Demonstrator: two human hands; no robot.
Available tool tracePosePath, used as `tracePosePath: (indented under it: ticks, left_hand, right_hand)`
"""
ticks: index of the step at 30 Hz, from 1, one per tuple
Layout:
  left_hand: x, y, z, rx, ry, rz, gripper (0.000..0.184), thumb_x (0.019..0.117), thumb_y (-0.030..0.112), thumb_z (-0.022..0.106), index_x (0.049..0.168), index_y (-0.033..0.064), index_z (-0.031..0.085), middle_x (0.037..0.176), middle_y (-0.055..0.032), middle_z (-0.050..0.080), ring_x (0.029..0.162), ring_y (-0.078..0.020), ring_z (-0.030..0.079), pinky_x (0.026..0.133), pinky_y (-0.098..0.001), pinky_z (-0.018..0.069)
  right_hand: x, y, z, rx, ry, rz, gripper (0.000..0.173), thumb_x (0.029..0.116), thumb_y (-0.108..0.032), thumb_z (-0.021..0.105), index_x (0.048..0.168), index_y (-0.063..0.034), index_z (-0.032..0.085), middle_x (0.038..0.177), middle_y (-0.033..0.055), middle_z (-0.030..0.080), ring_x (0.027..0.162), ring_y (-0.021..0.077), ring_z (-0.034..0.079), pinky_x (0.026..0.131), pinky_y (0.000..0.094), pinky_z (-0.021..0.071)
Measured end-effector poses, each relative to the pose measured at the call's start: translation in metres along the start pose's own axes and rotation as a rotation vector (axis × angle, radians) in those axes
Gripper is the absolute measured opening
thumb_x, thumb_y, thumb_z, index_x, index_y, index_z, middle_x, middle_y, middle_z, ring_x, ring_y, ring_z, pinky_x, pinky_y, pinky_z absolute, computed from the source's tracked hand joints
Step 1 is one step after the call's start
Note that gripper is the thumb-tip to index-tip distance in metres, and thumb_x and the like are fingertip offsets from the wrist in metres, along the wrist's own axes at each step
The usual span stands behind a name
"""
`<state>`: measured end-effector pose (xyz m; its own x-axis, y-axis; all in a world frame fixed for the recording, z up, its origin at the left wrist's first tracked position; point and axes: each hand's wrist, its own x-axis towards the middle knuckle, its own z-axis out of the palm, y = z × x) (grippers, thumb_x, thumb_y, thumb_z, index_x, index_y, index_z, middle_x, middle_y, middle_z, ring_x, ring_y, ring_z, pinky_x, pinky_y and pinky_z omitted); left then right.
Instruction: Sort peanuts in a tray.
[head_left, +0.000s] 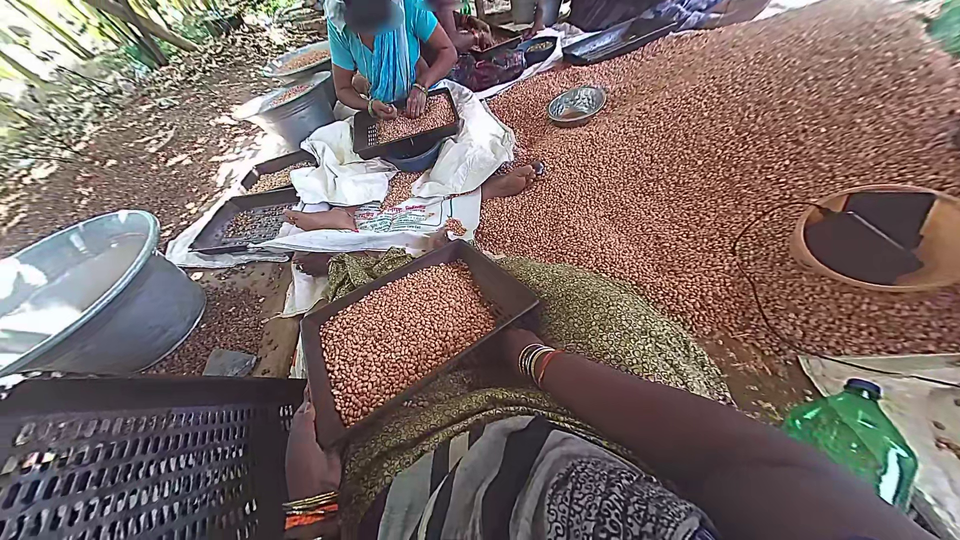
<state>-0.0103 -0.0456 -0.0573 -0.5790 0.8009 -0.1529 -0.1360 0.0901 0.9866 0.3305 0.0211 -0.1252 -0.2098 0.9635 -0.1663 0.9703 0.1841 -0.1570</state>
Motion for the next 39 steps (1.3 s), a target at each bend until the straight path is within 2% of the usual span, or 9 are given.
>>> tracePosePath:
  ticks: [2,5,9,14,21,26,31,34,39]
  left_hand:
    - [-0.014,0.002,-0.006,0.222,0.046,0.180,0.043,0.1083,0.022,0.044,0.143,-0.0019,0.047,0.139,-0.0159,0.056,0.120,-0.0128,0.059,0.099,-0.0300,0.0497]
    - [-0.038,0.003,-0.019,0.525,0.038,0.646,0.056,0.0991,0.027,0.055,0.138,-0.0129,0.046,0.141,-0.0311,0.051,0.130,-0.0248,0.053,0.105,-0.0328,0.0463]
    - [-0.070,0.001,-0.026,0.922,-0.369,1.101,0.037,0.0991,0.040,0.059,0.102,0.0068,0.074,0.106,-0.0103,0.075,0.108,-0.0225,0.069,0.098,-0.0383,0.0547]
    - [-0.089,-0.005,-0.028,1.153,-0.844,0.635,0.026,0.0962,0.019,0.063,0.113,0.0069,0.079,0.122,-0.0164,0.071,0.114,-0.0419,0.066,0.096,-0.0609,0.0513]
    - [-0.104,0.000,-0.042,1.022,-0.738,0.982,0.013,0.0911,0.011,0.064,0.090,0.0064,0.077,0.097,-0.0085,0.076,0.091,-0.0270,0.074,0.082,-0.0445,0.0604]
    - [-0.116,0.033,-0.050,1.031,-0.879,0.979,0.013,0.0943,0.009,0.064,0.087,0.0051,0.074,0.086,-0.0095,0.074,0.084,-0.0256,0.072,0.080,-0.0425,0.0592]
    - [-0.121,0.045,-0.050,1.035,-1.028,0.849,0.015,0.0962,0.005,0.060,0.087,0.0038,0.073,0.084,-0.0103,0.073,0.085,-0.0267,0.072,0.082,-0.0445,0.0584]
    - [-0.116,0.037,-0.047,1.053,-1.058,0.590,0.017,0.0982,0.005,0.060,0.091,-0.0037,0.073,0.091,-0.0188,0.073,0.093,-0.0349,0.072,0.088,-0.0519,0.0570]
    - [-0.103,0.004,-0.061,0.837,-0.879,0.308,0.020,0.1002,0.006,0.057,0.104,-0.0071,0.071,0.103,-0.0179,0.071,0.101,-0.0249,0.068,0.096,-0.0399,0.0531]
  right_hand:
    - [0.010,-0.013,-0.054,0.038,-0.493,0.116,0.031,0.1012,-0.011,0.057,0.125,0.0069,0.064,0.136,0.0288,0.060,0.129,0.0468,0.058,0.103,0.0644,0.0481]
    - [0.009,-0.013,-0.055,0.056,-0.482,0.112,0.032,0.0984,-0.015,0.062,0.121,0.0062,0.066,0.133,0.0286,0.062,0.126,0.0466,0.059,0.099,0.0649,0.0500]
    - [0.003,-0.007,-0.060,0.062,-0.471,0.051,0.029,0.0986,-0.012,0.061,0.120,0.0058,0.067,0.132,0.0288,0.062,0.125,0.0478,0.059,0.098,0.0657,0.0493]
    - [-0.007,-0.009,-0.080,-0.020,-0.503,0.004,0.025,0.1009,-0.013,0.060,0.110,0.0080,0.068,0.123,0.0294,0.066,0.119,0.0482,0.063,0.092,0.0655,0.0524]
    - [-0.013,0.009,-0.143,0.257,-0.288,-0.362,0.020,0.0982,-0.009,0.063,0.110,0.0050,0.071,0.107,0.0233,0.071,0.104,0.0383,0.067,0.096,0.0564,0.0492]
    - [-0.005,-0.011,-0.167,0.376,0.090,-0.321,0.028,0.1013,-0.014,0.062,0.125,-0.0007,0.069,0.129,0.0193,0.068,0.126,0.0340,0.062,0.111,0.0499,0.0467]
    - [-0.010,-0.077,-0.131,0.422,-0.346,-0.879,0.021,0.1015,-0.007,0.061,0.113,0.0017,0.076,0.109,0.0203,0.074,0.105,0.0347,0.070,0.099,0.0531,0.0511]
    - [-0.007,-0.102,-0.096,0.293,-0.410,-0.796,0.025,0.1037,-0.004,0.053,0.119,-0.0003,0.072,0.117,0.0215,0.071,0.115,0.0386,0.066,0.103,0.0567,0.0494]
    - [-0.008,-0.092,-0.074,0.169,-0.465,-0.638,0.028,0.0998,0.004,0.053,0.125,0.0046,0.065,0.124,0.0283,0.065,0.119,0.0467,0.062,0.098,0.0630,0.0501]
